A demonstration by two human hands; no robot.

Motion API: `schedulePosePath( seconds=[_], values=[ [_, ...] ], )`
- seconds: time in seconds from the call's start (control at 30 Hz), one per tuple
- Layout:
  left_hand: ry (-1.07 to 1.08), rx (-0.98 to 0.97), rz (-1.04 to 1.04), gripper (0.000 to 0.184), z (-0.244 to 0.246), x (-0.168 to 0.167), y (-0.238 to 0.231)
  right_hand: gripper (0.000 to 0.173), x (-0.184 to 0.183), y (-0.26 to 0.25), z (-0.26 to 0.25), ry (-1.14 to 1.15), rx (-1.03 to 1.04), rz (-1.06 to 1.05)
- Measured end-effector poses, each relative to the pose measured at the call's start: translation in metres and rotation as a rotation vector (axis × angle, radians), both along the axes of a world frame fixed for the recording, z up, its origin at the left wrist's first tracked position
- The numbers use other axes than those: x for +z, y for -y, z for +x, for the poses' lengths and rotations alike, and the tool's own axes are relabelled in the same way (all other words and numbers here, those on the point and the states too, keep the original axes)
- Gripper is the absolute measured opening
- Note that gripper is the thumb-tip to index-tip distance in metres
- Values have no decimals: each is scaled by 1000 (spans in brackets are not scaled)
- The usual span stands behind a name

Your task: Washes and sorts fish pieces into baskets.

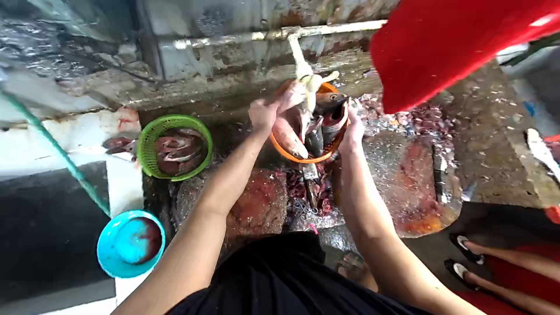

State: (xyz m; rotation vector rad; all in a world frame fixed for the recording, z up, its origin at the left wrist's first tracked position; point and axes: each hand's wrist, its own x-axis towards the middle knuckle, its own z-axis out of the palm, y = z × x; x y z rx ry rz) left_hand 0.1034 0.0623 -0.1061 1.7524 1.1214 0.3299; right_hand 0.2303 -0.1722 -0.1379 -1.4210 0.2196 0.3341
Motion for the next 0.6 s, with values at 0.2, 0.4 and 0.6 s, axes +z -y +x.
schedulePosePath(
  seconds=[0.2, 0.4, 0.6],
  values=[
    [139, 230, 20, 44, -61, -25, -15, 53, -8, -51, -5, 67, 186, -111],
    [245, 427, -22, 40, -106, -60, -11, 28, -17, -81, -18, 112, 308, -328],
    [266, 395, 48, 42, -87, -60, -27, 33, -16, -90, -7, 97, 236, -324]
  ],
)
